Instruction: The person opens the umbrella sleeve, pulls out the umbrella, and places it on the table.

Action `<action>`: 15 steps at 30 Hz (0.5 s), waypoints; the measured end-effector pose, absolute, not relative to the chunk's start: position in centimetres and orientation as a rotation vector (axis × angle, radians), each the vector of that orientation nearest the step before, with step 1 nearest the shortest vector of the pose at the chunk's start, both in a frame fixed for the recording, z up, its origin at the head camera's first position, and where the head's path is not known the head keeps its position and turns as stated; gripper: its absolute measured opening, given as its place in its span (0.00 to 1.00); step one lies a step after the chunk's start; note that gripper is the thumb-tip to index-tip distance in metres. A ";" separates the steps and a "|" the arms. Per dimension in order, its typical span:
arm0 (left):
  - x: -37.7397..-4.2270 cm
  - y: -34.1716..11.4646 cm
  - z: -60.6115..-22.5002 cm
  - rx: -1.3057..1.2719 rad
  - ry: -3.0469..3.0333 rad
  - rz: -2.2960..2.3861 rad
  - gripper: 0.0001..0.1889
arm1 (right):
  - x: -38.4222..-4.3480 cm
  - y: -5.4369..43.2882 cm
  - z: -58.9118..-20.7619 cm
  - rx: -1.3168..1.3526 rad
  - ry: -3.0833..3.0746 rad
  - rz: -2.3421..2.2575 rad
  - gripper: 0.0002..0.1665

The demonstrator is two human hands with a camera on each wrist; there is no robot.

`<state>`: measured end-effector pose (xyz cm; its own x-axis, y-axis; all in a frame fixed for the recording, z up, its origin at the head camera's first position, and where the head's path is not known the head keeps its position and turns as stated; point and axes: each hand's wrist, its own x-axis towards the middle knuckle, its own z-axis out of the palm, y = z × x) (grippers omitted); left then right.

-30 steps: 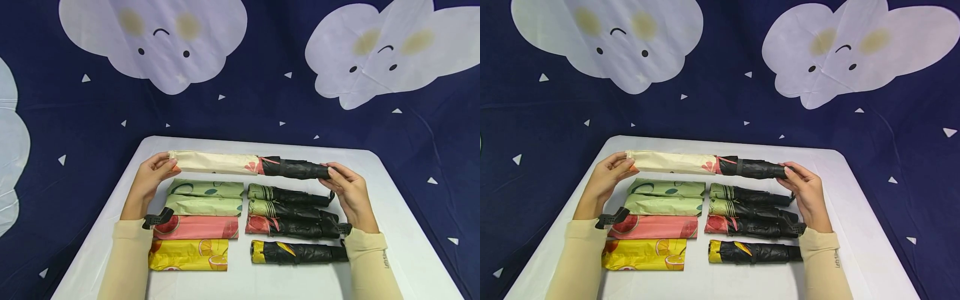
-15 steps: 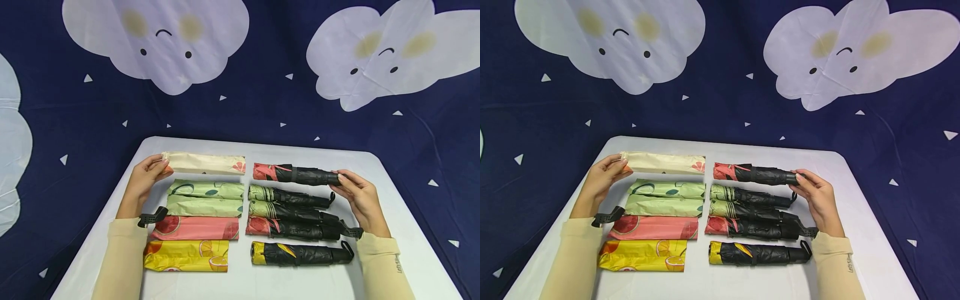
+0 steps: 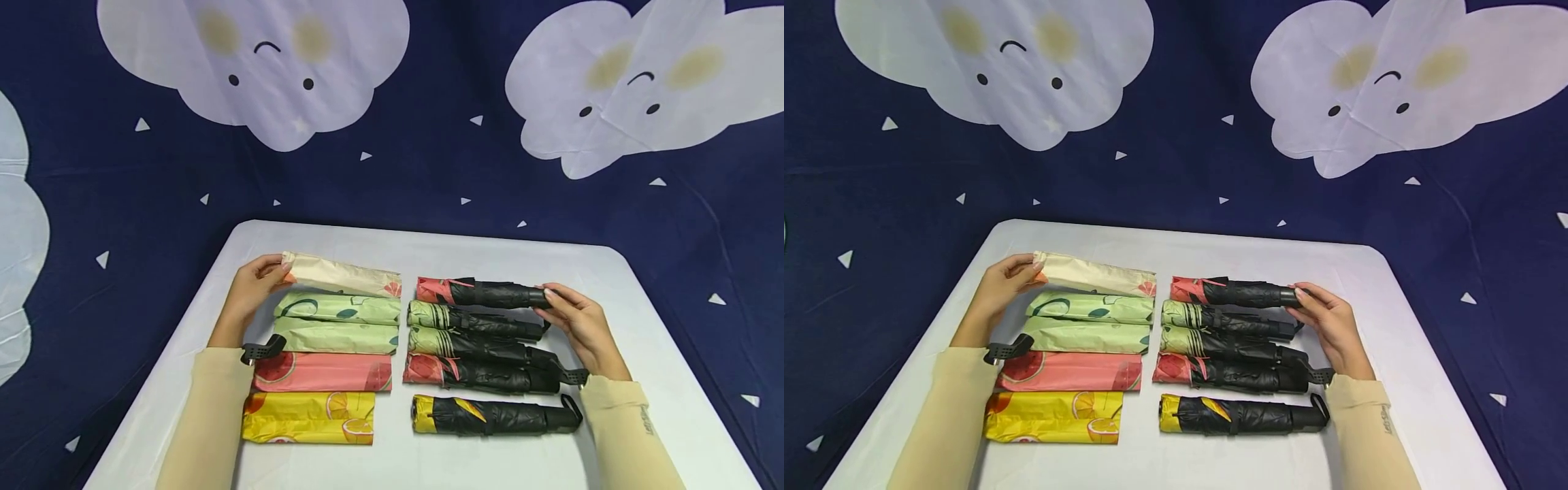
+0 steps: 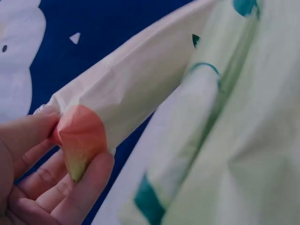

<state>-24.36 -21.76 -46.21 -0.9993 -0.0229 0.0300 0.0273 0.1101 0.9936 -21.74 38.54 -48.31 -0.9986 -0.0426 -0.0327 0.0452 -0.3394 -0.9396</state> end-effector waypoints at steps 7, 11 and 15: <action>-24.9 -21.5 -47.7 0.106 -2.612 -1.618 0.28 | -22.3 38.9 -49.9 0.049 1.883 -2.390 0.19; -24.9 -21.3 -48.2 0.135 -2.689 -1.507 0.28 | -22.6 38.9 -50.6 0.059 2.044 -2.241 0.28; -25.0 -21.2 -48.7 0.117 -2.721 -1.424 0.26 | -22.7 38.6 -50.8 0.078 2.262 -1.980 0.35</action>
